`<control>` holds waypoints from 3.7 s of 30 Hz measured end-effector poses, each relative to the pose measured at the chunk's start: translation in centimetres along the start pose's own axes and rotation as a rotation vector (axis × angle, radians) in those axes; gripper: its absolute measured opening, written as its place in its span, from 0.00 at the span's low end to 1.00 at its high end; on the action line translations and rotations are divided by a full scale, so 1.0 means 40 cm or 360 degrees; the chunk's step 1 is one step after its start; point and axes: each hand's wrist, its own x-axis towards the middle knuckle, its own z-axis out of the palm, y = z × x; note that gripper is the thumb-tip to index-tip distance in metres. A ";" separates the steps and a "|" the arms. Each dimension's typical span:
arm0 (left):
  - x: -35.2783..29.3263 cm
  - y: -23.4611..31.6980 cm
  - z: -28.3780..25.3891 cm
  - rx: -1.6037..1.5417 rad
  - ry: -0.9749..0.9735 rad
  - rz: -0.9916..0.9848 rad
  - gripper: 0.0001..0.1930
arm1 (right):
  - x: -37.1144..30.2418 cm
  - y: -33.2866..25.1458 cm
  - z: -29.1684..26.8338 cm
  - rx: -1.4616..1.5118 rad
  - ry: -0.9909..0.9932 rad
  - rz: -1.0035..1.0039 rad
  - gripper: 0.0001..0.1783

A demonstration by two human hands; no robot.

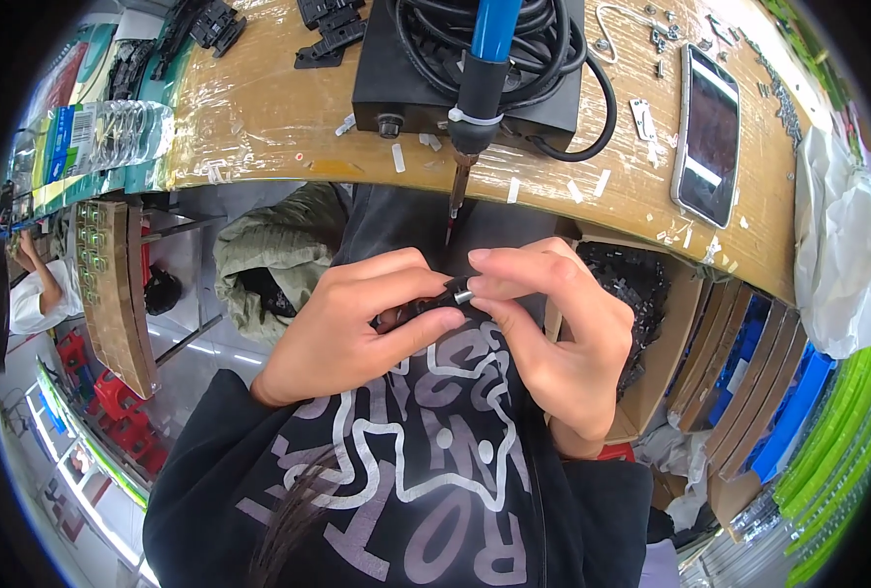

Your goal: The person assembles electronic components onto a circuit board and into a plastic housing using a soldering iron.

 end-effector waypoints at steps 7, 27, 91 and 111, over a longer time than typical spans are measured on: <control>-0.003 0.008 0.003 0.0059 -0.0017 0.0011 0.09 | -0.019 -0.001 0.000 0.0086 0.0058 0.0071 0.18; -0.011 -0.013 0.041 0.0258 -0.0083 -0.0047 0.06 | -0.033 0.021 0.002 0.0284 0.0019 0.0481 0.31; 0.021 0.044 0.040 0.0188 0.0082 0.0220 0.07 | -0.046 0.017 -0.048 0.0590 0.0036 0.0352 0.07; 0.038 0.062 0.020 0.0448 -0.0040 0.0247 0.09 | -0.009 -0.033 -0.065 -0.0157 -0.0052 0.0114 0.08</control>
